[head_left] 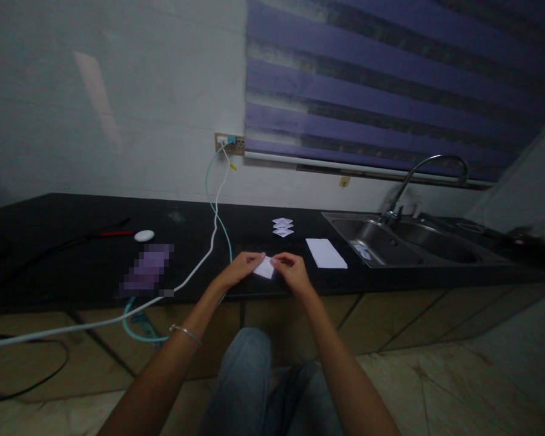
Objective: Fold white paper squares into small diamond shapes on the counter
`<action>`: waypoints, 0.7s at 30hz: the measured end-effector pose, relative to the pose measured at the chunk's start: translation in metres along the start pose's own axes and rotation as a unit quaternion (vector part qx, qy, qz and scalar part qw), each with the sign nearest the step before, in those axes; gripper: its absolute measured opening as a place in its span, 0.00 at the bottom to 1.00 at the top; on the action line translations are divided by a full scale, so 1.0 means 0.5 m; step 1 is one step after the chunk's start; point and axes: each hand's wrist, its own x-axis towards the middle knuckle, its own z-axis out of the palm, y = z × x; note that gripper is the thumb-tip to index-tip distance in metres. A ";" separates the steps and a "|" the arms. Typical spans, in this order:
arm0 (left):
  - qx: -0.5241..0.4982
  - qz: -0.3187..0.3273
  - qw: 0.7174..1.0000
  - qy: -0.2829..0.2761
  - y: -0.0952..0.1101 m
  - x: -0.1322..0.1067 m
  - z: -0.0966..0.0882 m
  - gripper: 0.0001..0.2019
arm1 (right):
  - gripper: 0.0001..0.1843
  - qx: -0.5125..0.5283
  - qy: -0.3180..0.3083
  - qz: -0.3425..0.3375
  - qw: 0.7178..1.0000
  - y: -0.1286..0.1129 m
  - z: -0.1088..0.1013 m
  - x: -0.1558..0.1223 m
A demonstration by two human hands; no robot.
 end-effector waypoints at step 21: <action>0.107 0.039 0.992 -0.055 0.017 -0.017 0.000 0.23 | 0.16 0.009 0.010 0.020 1.000 -0.009 0.005 -0.001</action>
